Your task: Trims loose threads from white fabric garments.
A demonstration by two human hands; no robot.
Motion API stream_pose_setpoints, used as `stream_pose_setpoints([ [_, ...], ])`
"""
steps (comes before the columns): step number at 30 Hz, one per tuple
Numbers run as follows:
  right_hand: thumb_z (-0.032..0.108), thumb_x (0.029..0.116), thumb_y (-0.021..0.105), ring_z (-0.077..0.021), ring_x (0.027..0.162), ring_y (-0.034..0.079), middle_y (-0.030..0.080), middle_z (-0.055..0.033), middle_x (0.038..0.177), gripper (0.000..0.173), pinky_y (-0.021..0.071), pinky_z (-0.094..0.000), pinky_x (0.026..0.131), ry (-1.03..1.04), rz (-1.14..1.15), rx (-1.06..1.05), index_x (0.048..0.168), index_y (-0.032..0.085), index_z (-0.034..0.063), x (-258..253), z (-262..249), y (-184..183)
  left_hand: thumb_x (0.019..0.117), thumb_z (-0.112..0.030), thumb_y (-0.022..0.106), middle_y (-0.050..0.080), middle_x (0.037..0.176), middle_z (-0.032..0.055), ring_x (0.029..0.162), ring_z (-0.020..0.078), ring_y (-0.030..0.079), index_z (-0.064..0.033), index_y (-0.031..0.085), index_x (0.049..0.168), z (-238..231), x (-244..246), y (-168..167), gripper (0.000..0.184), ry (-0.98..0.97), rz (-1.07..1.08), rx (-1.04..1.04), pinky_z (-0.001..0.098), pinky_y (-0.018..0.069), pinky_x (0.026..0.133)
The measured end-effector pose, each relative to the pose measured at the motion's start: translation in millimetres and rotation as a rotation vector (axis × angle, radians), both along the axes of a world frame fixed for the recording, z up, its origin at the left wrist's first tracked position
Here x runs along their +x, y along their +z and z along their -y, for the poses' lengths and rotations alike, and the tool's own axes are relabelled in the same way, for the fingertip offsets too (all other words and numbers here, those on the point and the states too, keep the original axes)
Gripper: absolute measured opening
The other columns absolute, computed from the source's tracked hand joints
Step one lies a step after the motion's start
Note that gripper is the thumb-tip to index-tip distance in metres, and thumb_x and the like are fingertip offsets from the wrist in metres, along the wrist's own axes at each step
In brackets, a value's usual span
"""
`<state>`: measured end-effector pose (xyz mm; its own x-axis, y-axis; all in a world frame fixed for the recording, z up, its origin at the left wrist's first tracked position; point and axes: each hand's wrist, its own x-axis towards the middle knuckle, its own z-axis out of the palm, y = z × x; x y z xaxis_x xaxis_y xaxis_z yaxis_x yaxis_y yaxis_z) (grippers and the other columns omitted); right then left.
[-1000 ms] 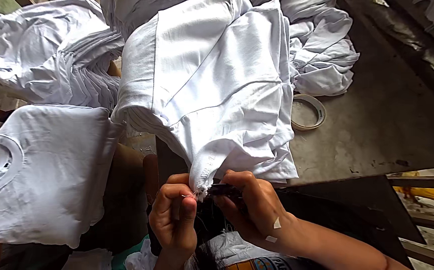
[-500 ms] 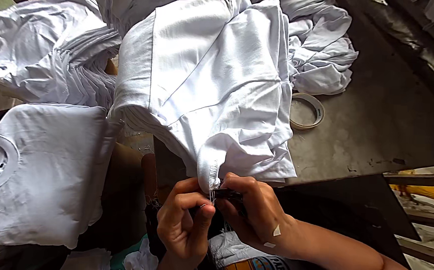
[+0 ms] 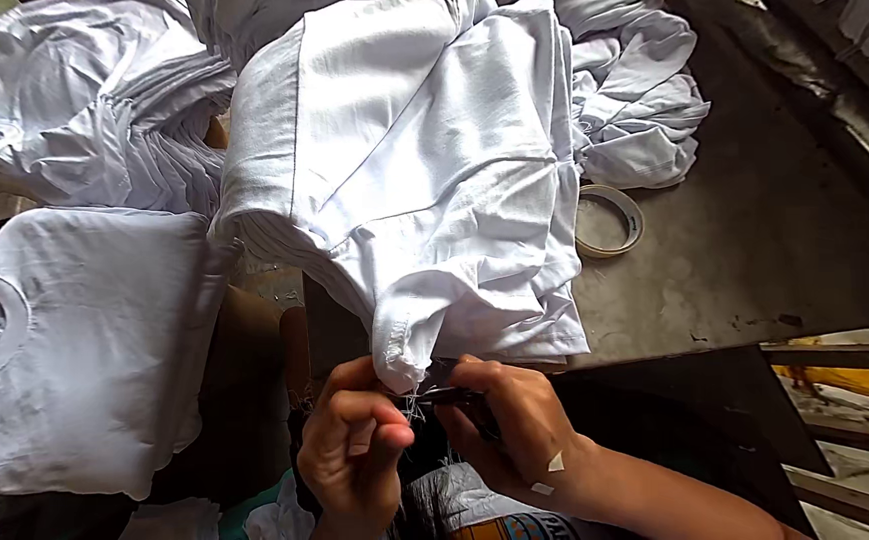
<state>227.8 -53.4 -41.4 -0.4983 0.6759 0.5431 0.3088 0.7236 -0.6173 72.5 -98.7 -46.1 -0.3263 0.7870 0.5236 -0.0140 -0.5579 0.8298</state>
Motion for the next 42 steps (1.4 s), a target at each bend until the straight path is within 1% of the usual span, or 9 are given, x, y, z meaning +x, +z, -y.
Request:
stream_pose_setpoints([
  [7,0.020,0.1063,0.049,-0.0049,0.063,0.051,0.055,-0.0042,0.075,0.018,0.0418,-0.0152,0.057,-0.048,-0.105,0.050,0.104,0.054,0.0026,-17,-19,22,0.0993,-0.045,0.061,0.069,0.118,-0.0147,0.112,-0.0010,0.064,-0.0232,0.068,0.114,-1,1,-3,0.027,0.063,0.029,-0.070,0.0173,0.0522,0.095],
  [11,0.023,0.0991,0.065,-0.0054,0.065,0.056,0.061,-0.0134,0.107,0.025,0.0469,-0.0174,0.054,0.054,-0.082,-0.012,0.110,0.065,0.0009,-30,-48,33,0.0957,-0.022,0.068,0.072,0.096,-0.0092,0.090,-0.0055,0.068,0.0018,0.066,0.110,-9,7,-15,0.028,0.245,-0.164,-0.248,0.0169,0.0587,0.082],
  [14,0.026,0.1046,0.056,-0.0043,0.062,0.051,0.057,-0.0029,0.076,0.026,0.0421,-0.0162,0.057,0.066,-0.006,0.002,0.108,0.060,0.0010,-8,-47,33,0.1074,-0.027,0.051,0.061,0.083,-0.0078,0.077,-0.0077,0.060,-0.0111,0.064,0.096,19,-3,-8,0.023,0.281,-0.456,-0.201,0.0091,0.0511,0.070],
  [17,0.031,0.1078,0.050,-0.0074,0.070,0.054,0.059,-0.0072,0.079,0.032,0.0441,-0.0145,0.066,0.012,0.114,0.053,0.108,0.059,-0.0005,23,-33,27,0.1078,-0.029,0.049,0.064,0.082,-0.0086,0.077,-0.0061,0.063,-0.0130,0.065,0.094,33,-2,-12,0.027,0.102,-0.339,-0.195,0.0096,0.0529,0.071],
  [22,0.028,0.1071,0.052,-0.0187,0.088,0.064,0.066,-0.0140,0.097,0.029,0.0513,-0.0214,0.080,0.028,0.241,0.074,0.111,0.062,0.0010,27,-24,8,0.1068,-0.029,0.051,0.074,0.115,-0.0087,0.120,0.0067,0.064,-0.0200,0.075,0.109,20,22,-30,0.026,-0.243,0.251,-0.130,0.0306,0.0473,0.110],
  [24,0.027,0.1073,0.052,-0.0196,0.092,0.066,0.068,-0.0154,0.100,0.028,0.0523,-0.0222,0.083,0.019,0.233,0.080,0.111,0.062,0.0011,26,-23,4,0.1070,-0.029,0.050,0.071,0.120,-0.0103,0.121,0.0068,0.063,-0.0223,0.074,0.108,18,26,-29,0.025,-0.126,0.165,-0.101,0.0283,0.0489,0.107],
  [29,0.028,0.1075,0.051,-0.0150,0.071,0.057,0.059,-0.0099,0.078,0.030,0.0459,-0.0197,0.065,-0.079,0.177,0.131,0.103,0.062,0.0008,27,-23,7,0.1063,-0.030,0.052,0.065,0.116,-0.0194,0.111,-0.0088,0.058,-0.0254,0.073,0.104,19,23,-27,0.022,-0.078,0.064,-0.155,0.0137,0.0449,0.101],
  [34,0.029,0.1083,0.048,-0.0150,0.064,0.053,0.055,-0.0072,0.074,0.031,0.0420,-0.0218,0.058,-0.046,0.240,0.155,0.099,0.061,0.0027,28,-19,11,0.1055,-0.029,0.053,0.071,0.116,-0.0133,0.120,0.0009,0.060,-0.0250,0.076,0.108,18,28,-26,0.024,-0.208,0.371,-0.074,0.0249,0.0434,0.110],
  [42,0.023,0.1088,0.046,-0.0153,0.054,0.049,0.049,-0.0049,0.068,0.028,0.0379,-0.0238,0.048,-0.043,0.265,0.184,0.096,0.062,0.0037,14,-19,4,0.1064,-0.026,0.052,0.066,0.126,-0.0169,0.121,-0.0019,0.059,-0.0238,0.074,0.108,13,32,-23,0.022,-0.054,0.076,-0.048,0.0208,0.0449,0.108],
])
